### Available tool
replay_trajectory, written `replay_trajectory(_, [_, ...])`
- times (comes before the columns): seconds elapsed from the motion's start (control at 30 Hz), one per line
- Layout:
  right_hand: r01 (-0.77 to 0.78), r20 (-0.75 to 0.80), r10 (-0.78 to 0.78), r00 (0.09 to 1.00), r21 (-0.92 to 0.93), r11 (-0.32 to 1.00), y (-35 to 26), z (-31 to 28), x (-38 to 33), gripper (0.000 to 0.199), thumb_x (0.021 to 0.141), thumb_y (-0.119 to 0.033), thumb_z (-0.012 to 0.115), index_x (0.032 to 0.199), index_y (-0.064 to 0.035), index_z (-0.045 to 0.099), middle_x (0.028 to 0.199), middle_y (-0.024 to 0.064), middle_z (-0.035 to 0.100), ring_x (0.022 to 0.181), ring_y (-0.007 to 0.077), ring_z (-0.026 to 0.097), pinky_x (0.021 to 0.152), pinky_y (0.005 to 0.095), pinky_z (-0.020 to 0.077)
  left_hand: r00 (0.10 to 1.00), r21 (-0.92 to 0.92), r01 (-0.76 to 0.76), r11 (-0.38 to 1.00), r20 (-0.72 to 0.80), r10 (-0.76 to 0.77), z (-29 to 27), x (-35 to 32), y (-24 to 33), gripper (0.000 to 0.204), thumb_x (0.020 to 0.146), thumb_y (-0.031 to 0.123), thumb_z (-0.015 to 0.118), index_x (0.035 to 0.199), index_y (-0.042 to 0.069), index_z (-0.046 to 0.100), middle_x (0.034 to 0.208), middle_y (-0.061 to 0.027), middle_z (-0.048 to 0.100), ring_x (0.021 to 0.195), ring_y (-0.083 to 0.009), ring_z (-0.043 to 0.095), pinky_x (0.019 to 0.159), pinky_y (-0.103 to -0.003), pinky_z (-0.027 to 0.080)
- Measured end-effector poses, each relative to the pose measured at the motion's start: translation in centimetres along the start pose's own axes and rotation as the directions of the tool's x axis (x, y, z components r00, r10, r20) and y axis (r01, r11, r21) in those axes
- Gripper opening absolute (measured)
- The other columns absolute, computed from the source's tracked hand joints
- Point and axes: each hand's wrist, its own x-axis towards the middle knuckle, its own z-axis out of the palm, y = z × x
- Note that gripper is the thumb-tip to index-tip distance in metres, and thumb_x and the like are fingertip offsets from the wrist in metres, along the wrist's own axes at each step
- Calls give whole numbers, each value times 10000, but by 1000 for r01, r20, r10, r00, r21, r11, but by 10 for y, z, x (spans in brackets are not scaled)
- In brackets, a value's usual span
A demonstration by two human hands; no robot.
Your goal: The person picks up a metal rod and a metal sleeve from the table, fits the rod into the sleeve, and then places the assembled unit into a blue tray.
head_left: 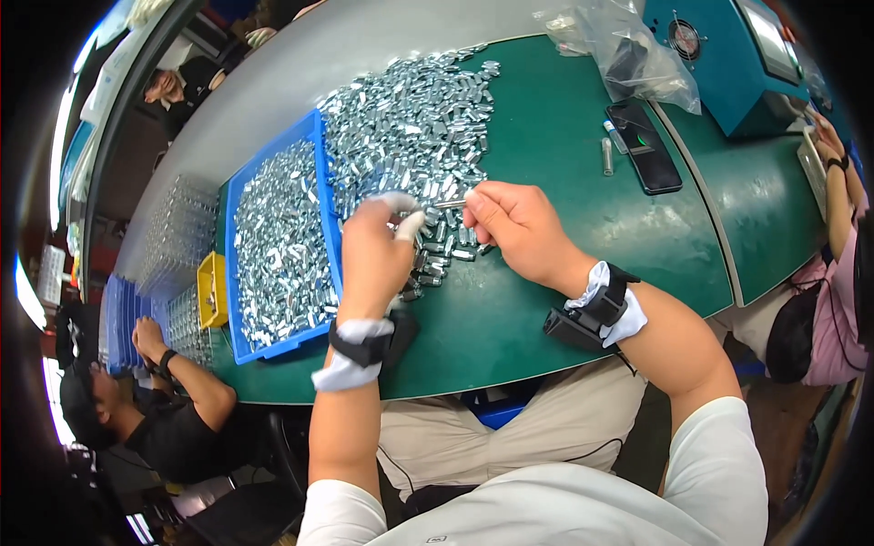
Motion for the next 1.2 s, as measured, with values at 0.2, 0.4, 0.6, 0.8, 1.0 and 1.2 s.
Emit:
replay_trajectory(0.2, [15,35,-14,999,-47,999,-1,-4,-1,331,1005,-219,488,769,-19,604,619,2,550,575,66,502,541,250,413,989,-710,121,694,29,-142,1,-24,21,159,849,-1,698,1007,10,697,913,-47,675,844,-93,637,722,-236,495])
replay_trajectory(0.4, [5,59,0,998,-77,997,9,0,3,318,995,-201,498,762,-11,603,622,12,567,574,75,517,544,261,425,996,-630,40,775,-32,-78,-1,-23,10,182,840,-45,684,1014,8,694,904,-51,679,833,-102,632,742,-238,498])
replay_trajectory(0.6, [24,97,-4,995,-214,977,6,-7,3,292,980,-191,513,769,-16,613,630,26,577,575,96,533,545,274,442,995,-499,80,863,90,-40,-5,-21,12,153,828,5,708,980,6,694,880,-58,685,796,-116,628,717,-257,501])
replay_trajectory(0.8, [162,149,-136,979,-176,971,17,3,5,301,964,-218,521,759,-20,620,643,94,622,584,170,593,565,336,476,987,-537,109,837,159,-26,-17,-27,2,119,846,5,653,957,-31,678,872,-71,684,792,-149,632,741,-279,507])
replay_trajectory(1.0, [249,118,-226,967,-235,940,-1,-3,0,297,965,-207,519,758,-18,618,625,87,614,566,172,580,566,326,473,976,-638,212,740,182,-122,-13,-33,2,134,846,7,662,975,-23,682,882,-65,686,790,-140,634,741,-275,512])
replay_trajectory(1.2, [87,44,-83,996,-100,991,9,-11,-1,299,979,-202,515,777,-8,617,645,35,594,586,103,551,539,283,440,992,-639,119,760,111,-62,-2,-19,20,169,835,8,697,1002,-23,695,891,-54,694,788,-121,641,716,-259,515])
